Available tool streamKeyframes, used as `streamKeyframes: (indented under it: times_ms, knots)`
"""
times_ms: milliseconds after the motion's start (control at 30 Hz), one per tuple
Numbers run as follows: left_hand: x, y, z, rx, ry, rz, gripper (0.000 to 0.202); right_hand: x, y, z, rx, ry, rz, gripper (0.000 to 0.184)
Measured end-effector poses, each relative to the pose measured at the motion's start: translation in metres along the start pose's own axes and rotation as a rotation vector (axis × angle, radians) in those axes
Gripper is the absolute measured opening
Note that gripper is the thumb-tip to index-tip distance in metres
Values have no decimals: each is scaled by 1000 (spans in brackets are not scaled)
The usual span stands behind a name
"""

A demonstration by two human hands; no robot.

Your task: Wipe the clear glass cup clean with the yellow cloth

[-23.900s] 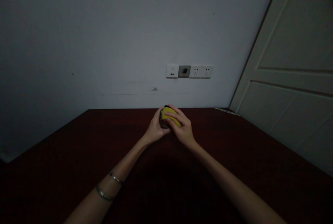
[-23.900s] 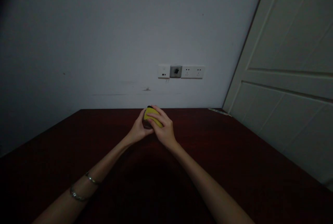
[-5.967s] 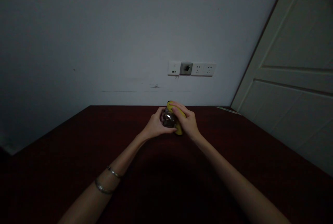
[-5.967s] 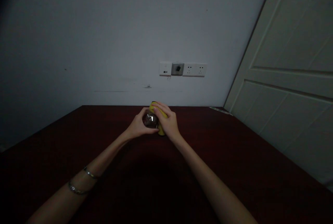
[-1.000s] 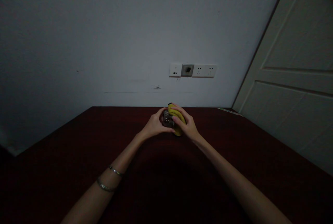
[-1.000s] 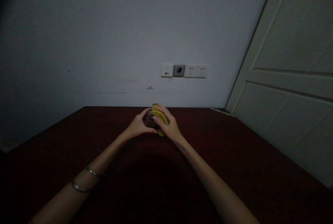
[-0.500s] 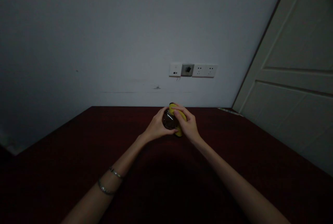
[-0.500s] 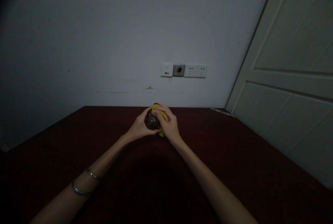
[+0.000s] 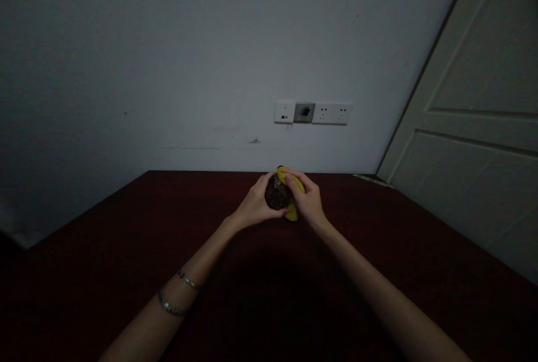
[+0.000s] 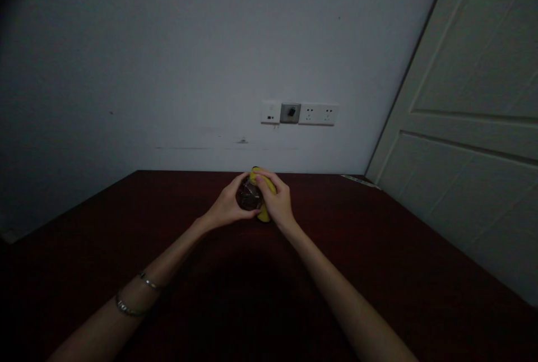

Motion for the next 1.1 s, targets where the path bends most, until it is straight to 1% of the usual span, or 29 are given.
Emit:
streamKeyframes:
  times_ms: [67, 133, 233, 300, 333, 400, 467, 533, 567, 633, 700, 767, 800, 867, 933, 1000, 1067, 1100]
  knots:
    - [0, 0, 0, -15, -1, -11, 82, 1, 0, -1, 21, 31, -31, 18]
    - [1, 0, -1, -32, 9, -23, 79, 2, 3, -4, 132, 115, -91, 17]
    - [3, 1, -3, -31, 28, -44, 67, 1, 9, -10, 339, 261, -199, 19]
    - [4, 2, -4, -15, 35, -49, 61, 0, 12, -13, 416, 305, -241, 20]
    - [4, 2, -3, -10, 35, -46, 61, 0, 12, -13, 421, 303, -235, 20]
    - [4, 2, -2, -9, 28, -27, 67, -1, 9, -12, 352, 258, -166, 19]
    - [3, 2, 0, -15, 16, -4, 74, -1, 5, -8, 227, 187, -67, 17]
    - [2, 1, 1, -10, 8, 6, 78, -1, 2, -5, 111, 135, -22, 17]
    - [1, 1, 2, -2, 8, 6, 79, -1, 2, -4, 81, 121, -14, 17]
    - [1, 2, 2, 27, 12, 0, 79, -1, 3, -4, 98, 126, -31, 17]
    - [3, 2, 3, 61, 26, -3, 75, -1, 6, -7, 195, 160, -81, 17]
    - [5, 2, 3, 98, 51, -7, 71, -2, 10, -11, 294, 193, -169, 18]
    - [5, 3, 3, 117, 66, -9, 69, -3, 11, -13, 320, 196, -205, 19]
    - [7, 3, 4, 137, 98, -3, 69, -3, 11, -14, 315, 166, -215, 19]
    - [7, 3, 5, 134, 123, 9, 72, -2, 7, -11, 227, 107, -142, 17]
    - [6, 4, 6, 139, 142, 18, 75, -1, 3, -6, 79, 27, -69, 18]
    - [5, 4, 7, 162, 159, 19, 75, 1, -1, -1, -56, -61, -39, 22]
    - [4, 4, 6, 177, 175, 19, 75, 1, -1, 0, -88, -92, -36, 24]
Point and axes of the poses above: each hand's wrist, its own y-axis away from the middle knuckle, its own x-axis out of the back of the hand, z = x × y, the point moved 1 cm from there along -y, towards the middle knuckle, and after that the axes turned 1 degree about -y, right-handed, at the moved point
